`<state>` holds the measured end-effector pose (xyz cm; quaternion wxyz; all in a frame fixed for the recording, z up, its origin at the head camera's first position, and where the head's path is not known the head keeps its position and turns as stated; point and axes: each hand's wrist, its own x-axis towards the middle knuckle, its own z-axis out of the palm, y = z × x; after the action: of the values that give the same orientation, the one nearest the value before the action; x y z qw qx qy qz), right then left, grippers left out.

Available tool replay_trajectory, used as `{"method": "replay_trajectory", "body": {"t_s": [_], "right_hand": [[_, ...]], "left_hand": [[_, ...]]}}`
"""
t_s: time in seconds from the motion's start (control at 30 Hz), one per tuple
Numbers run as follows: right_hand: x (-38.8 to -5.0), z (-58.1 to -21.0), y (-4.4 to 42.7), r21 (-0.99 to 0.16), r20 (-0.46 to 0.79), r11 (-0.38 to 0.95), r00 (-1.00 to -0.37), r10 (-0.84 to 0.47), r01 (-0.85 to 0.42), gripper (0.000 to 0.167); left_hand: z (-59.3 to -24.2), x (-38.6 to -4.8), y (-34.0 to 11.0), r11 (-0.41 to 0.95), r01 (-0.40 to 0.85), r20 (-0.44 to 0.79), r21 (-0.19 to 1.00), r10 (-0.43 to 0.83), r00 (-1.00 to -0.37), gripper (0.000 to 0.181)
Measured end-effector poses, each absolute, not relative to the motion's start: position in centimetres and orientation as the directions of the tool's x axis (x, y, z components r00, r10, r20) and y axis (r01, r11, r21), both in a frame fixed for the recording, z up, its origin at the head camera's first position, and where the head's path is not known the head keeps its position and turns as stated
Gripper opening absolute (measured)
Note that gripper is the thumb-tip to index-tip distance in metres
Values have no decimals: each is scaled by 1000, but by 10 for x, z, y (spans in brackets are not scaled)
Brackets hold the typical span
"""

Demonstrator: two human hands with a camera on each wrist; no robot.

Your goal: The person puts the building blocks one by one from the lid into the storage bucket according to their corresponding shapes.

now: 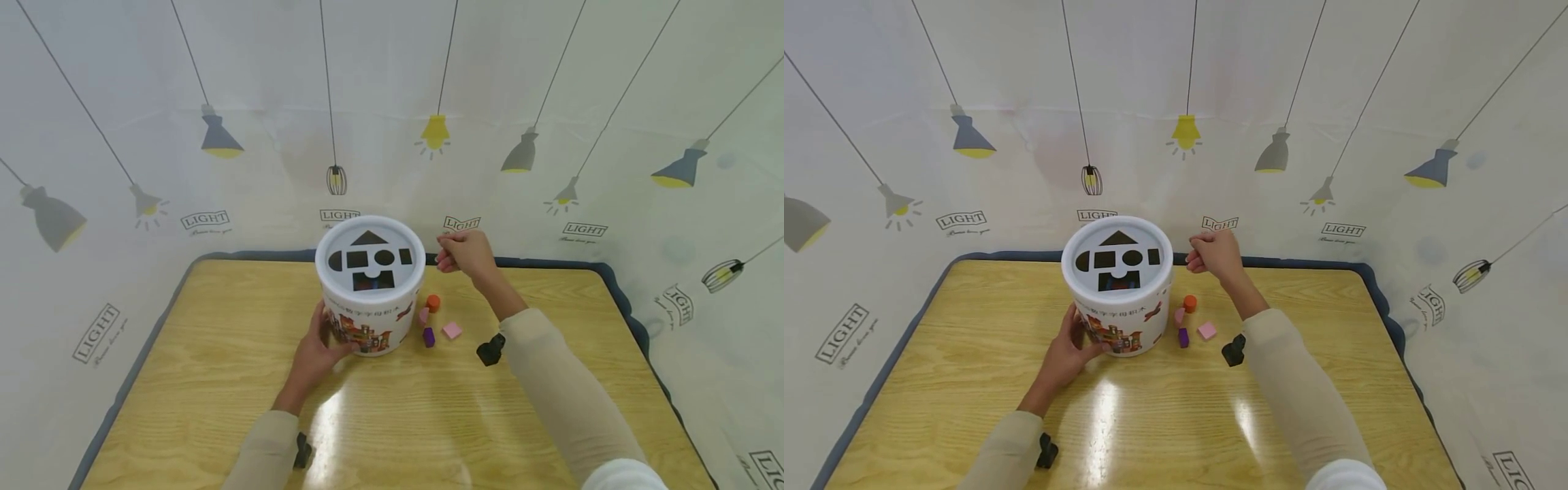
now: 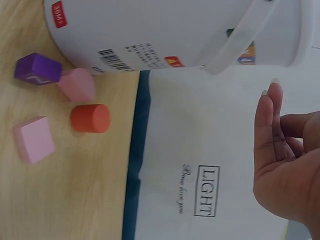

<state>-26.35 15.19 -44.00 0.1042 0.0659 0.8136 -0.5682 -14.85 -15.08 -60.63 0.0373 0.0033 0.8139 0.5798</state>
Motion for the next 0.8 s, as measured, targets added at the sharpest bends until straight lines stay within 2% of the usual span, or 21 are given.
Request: {"method": "replay_trajectory", "body": {"t_s": [0.8], "right_hand": [[-258, -494, 163, -883, -349, 339, -937, -9, 325, 32]], "left_hand": [[-605, -148, -150, 336, -39, -58, 941, 49, -997, 114]]}}
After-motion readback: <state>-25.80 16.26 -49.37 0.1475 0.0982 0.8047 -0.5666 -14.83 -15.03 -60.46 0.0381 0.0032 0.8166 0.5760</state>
